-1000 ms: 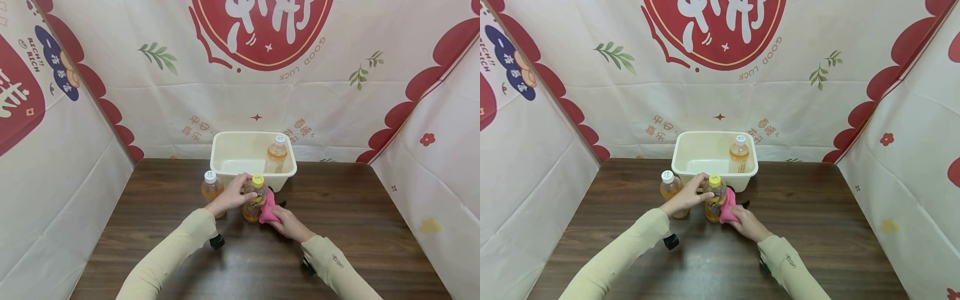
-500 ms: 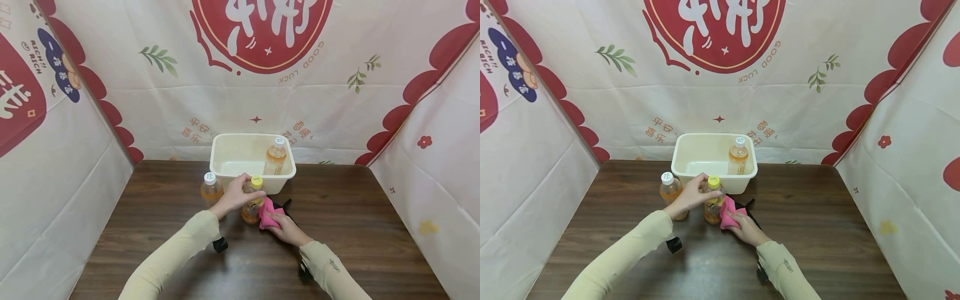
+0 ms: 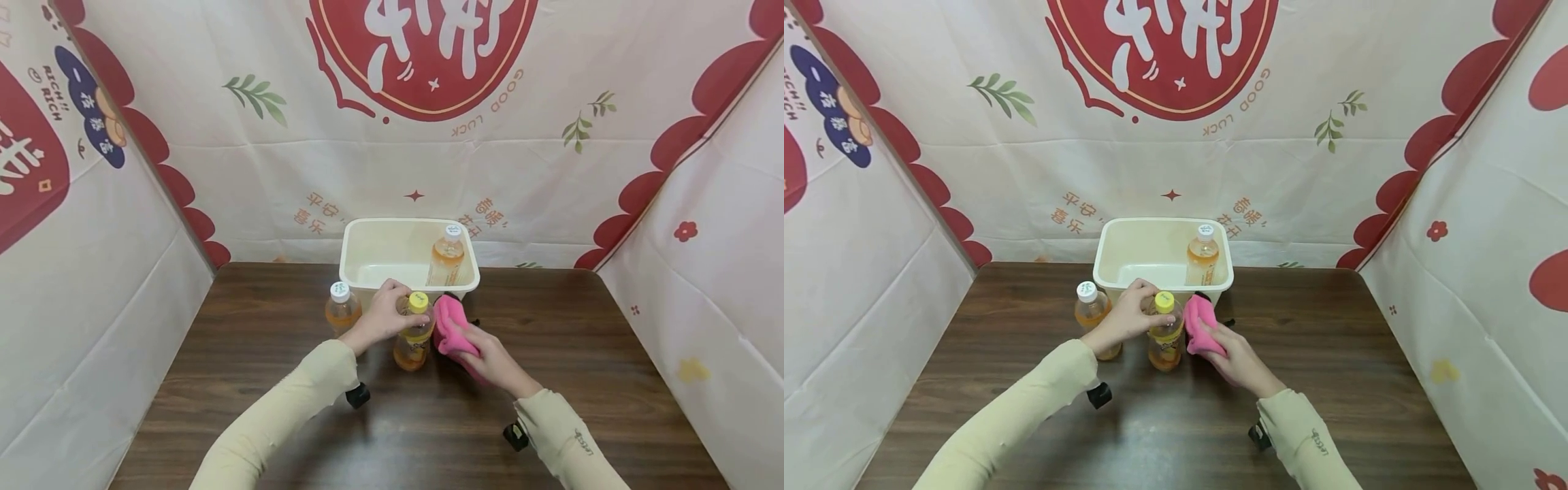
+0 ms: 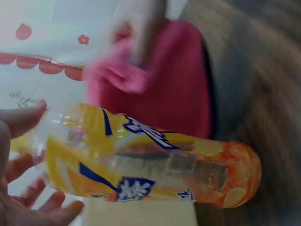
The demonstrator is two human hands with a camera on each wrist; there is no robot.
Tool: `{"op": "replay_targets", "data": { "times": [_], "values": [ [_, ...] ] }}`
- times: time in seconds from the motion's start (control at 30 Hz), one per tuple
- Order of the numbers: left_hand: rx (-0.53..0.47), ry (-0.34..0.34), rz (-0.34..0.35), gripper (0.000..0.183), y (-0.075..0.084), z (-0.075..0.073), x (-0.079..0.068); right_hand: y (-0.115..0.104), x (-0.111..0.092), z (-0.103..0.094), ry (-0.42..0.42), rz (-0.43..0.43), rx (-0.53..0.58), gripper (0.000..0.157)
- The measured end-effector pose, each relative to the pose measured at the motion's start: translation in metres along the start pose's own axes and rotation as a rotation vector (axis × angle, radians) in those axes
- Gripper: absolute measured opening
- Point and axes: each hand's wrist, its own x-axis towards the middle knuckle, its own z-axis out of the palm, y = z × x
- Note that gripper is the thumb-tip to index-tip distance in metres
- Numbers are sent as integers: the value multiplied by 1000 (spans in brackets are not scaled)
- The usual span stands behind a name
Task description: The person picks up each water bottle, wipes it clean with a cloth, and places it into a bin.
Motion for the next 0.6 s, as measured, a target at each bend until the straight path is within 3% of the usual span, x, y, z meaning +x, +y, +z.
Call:
{"op": "replay_targets", "data": {
  "times": [0.13,0.27,0.43,0.6],
  "values": [
    [25,-37,32,40,2,-9,0,-10,19,-22,60,-68,1,49],
    [-13,-87,8,35,0,-14,2,-21,38,-35,87,-126,7,48],
    [-27,-149,-11,33,-3,-16,2,-31,53,-32,40,-174,7,37],
    [-52,-149,-24,32,-3,-15,0,-33,54,-20,14,-159,-20,43]
  ]
}}
